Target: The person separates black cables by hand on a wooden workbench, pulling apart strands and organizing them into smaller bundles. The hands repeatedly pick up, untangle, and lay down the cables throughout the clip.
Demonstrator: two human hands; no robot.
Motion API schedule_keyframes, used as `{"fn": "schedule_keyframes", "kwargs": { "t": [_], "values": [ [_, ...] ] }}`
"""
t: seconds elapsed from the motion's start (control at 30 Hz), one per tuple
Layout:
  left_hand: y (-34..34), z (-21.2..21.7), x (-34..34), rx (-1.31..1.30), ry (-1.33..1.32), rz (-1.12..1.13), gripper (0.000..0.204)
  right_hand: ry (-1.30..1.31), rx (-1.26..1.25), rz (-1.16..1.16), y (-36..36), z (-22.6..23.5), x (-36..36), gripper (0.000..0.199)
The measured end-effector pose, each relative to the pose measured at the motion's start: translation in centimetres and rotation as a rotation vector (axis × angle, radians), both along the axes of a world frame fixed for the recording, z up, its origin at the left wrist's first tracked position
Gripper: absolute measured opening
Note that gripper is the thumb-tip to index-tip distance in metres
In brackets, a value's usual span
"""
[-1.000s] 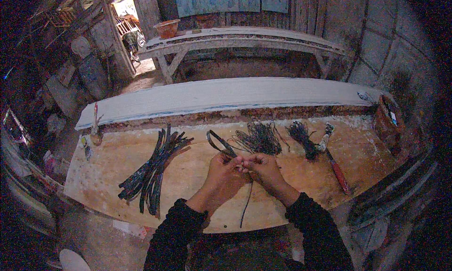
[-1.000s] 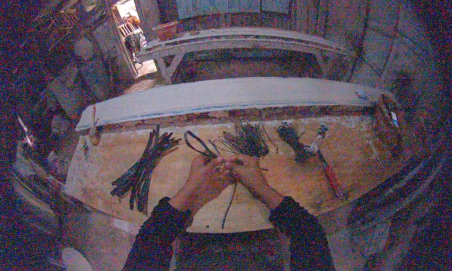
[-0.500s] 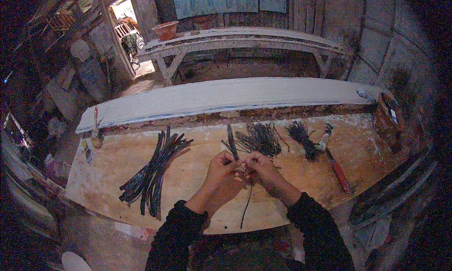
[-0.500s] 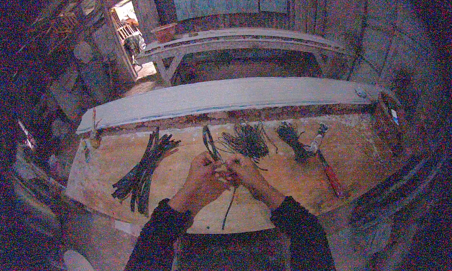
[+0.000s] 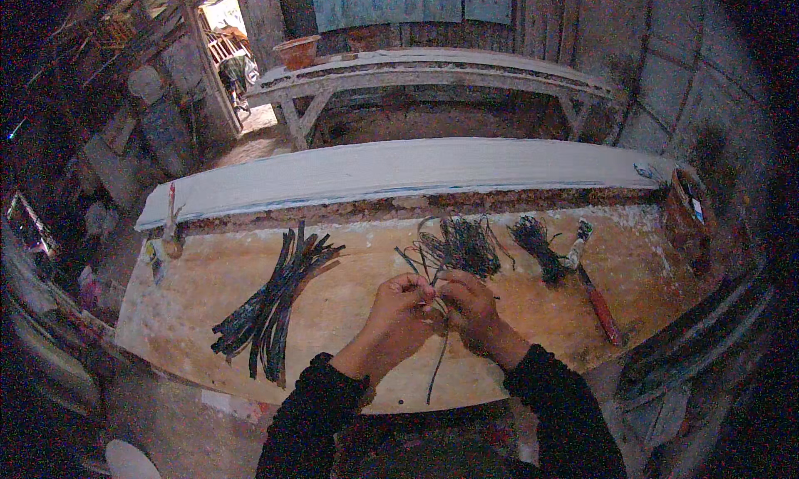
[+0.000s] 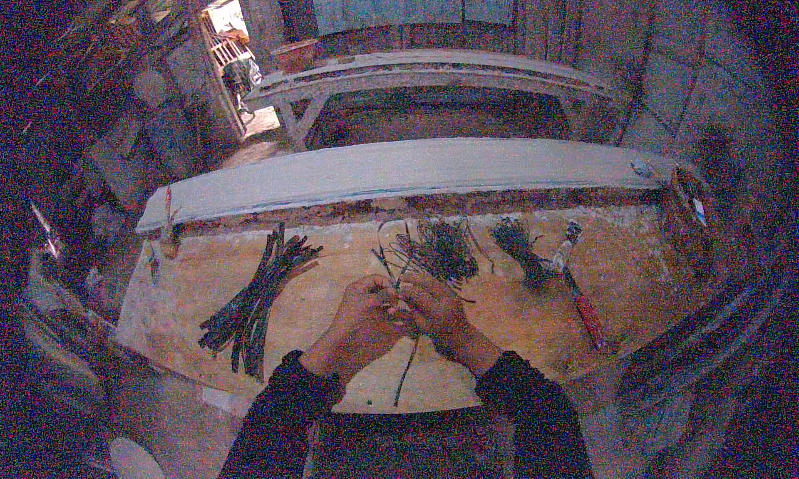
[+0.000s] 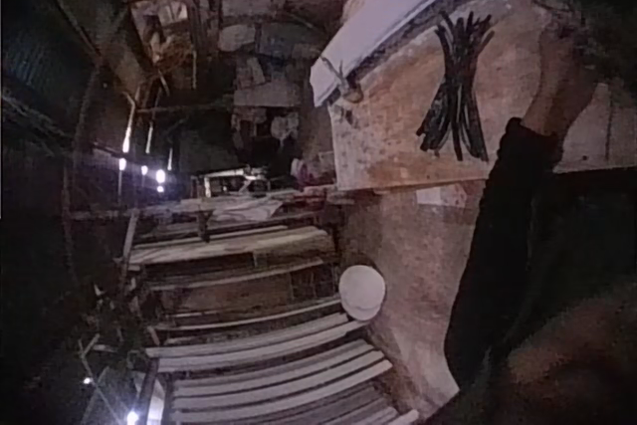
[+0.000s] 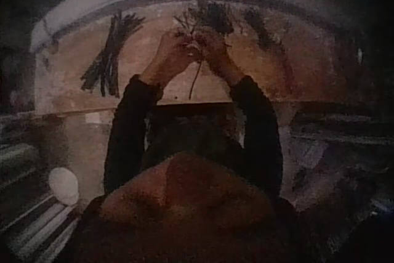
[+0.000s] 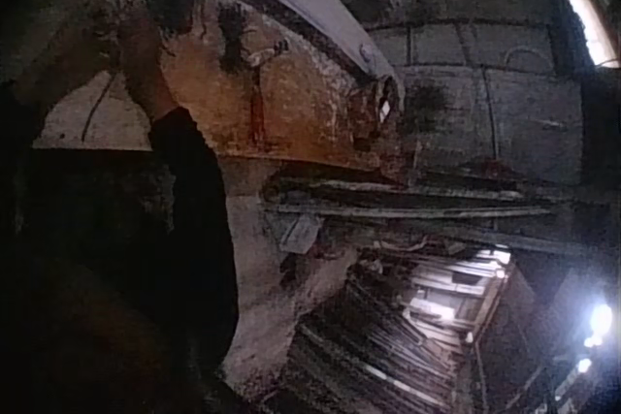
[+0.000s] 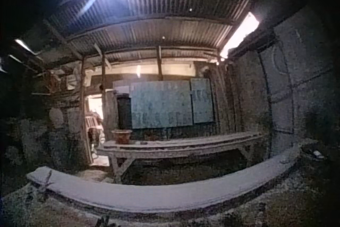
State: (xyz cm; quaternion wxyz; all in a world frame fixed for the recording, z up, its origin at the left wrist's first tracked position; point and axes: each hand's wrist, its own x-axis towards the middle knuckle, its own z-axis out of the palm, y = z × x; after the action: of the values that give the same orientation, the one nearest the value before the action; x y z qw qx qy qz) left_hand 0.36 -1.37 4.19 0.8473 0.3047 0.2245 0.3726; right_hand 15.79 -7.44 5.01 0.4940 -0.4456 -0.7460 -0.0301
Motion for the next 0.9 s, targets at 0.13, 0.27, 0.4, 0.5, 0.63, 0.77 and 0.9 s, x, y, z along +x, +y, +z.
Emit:
{"fn": "schedule_keyframes", "kwargs": {
  "t": [0.13, 0.27, 0.4, 0.5, 0.63, 0.77, 0.9],
  "values": [
    [-0.8, 1.5, 0.2, -0.030, -0.024, -0.002, 0.008, -0.011, -0.156, 0.166, 0.1, 0.3, 0.4, 0.034],
    [-0.7, 1.6, 0.1, -0.081, -0.033, -0.028, 0.007, -0.053, -0.203, 0.190, -0.1, 1.2, 0.3, 0.039],
    [-0.2, 1.3, 0.0, 0.029, 0.019, -0.036, 0.009, -0.034, -0.164, 0.221, 0.1, 1.7, 0.0, 0.041],
    [0.6, 0.7, -0.7, 0.154, 0.119, -0.065, 0.010, -0.004, -0.239, 0.160, 0.1, 0.7, 0.6, 0.039],
    [2.5, -1.2, -1.0, 0.440, 0.337, -0.053, 0.016, 0.140, -0.323, 0.151, -0.5, 1.1, 0.2, 0.032],
    [2.3, -1.8, -0.6, 0.467, 0.271, 0.026, 0.028, 0.103, -0.261, 0.087, 0.0, 0.5, 0.2, 0.026],
    [2.5, -2.5, -0.4, 0.611, 0.306, 0.086, 0.032, 0.100, -0.182, 0.052, 0.1, 0.3, -0.2, 0.024]
  ]
}}
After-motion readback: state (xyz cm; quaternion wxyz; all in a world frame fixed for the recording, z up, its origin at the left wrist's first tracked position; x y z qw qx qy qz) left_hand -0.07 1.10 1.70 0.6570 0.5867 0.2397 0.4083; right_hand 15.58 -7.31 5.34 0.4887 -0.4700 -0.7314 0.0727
